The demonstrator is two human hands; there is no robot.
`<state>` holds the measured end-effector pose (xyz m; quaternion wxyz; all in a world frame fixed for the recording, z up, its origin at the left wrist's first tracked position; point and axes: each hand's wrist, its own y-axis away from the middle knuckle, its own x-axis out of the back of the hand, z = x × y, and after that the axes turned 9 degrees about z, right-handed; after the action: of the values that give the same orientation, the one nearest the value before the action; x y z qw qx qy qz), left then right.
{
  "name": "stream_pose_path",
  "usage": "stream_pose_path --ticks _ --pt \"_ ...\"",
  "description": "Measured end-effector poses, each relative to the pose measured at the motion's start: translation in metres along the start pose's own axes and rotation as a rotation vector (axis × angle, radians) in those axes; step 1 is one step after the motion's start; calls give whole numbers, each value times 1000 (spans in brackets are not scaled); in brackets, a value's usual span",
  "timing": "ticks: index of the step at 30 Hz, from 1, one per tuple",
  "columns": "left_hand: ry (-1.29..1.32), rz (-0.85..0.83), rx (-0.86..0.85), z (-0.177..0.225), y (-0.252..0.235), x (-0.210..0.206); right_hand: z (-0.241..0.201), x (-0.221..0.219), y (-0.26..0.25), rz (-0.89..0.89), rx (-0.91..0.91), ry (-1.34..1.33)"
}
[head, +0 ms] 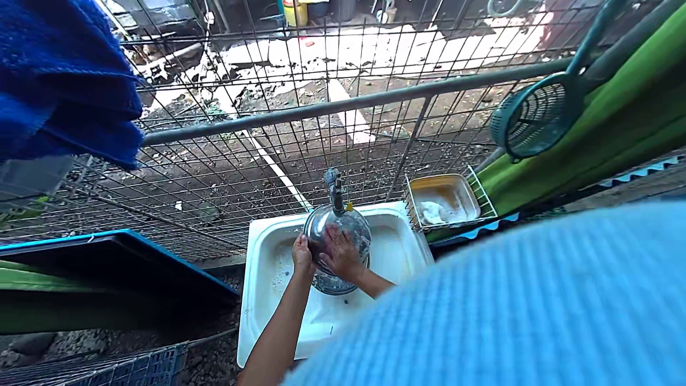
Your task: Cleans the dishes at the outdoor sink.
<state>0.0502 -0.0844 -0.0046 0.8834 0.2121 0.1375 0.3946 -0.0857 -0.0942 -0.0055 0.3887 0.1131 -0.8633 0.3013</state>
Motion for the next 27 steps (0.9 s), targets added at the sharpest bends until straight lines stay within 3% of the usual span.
stream_pose_path --ticks 2,6,7,10,12,14,16,18,20,24,27 --pt "94 107 20 -1 5 11 7 0 -18 -64 -86 -27" --pt "206 186 63 -5 12 18 39 15 -62 -185 -578 -66" --pt "217 197 80 -6 13 16 33 14 -62 -211 -565 -27" --pt "281 169 125 -11 8 7 6 2 -41 -248 -229 13" --pt "288 143 113 -19 3 5 9 3 -32 -187 -170 1" --pt "250 116 187 -12 4 7 36 19 -33 -125 -357 -43" --pt "235 56 458 17 8 5 70 39 -37 -93 -676 -242" --pt "240 -49 318 -22 -14 -3 88 60 -39 -7 -971 -530" --pt "247 -118 270 -42 -26 -19 91 81 -40 112 -1116 -662" --pt "215 -157 314 -37 -13 -61 78 116 -41 298 -1060 -584" --pt "79 -307 490 -19 -5 -86 61 140 -39 329 -830 -347"
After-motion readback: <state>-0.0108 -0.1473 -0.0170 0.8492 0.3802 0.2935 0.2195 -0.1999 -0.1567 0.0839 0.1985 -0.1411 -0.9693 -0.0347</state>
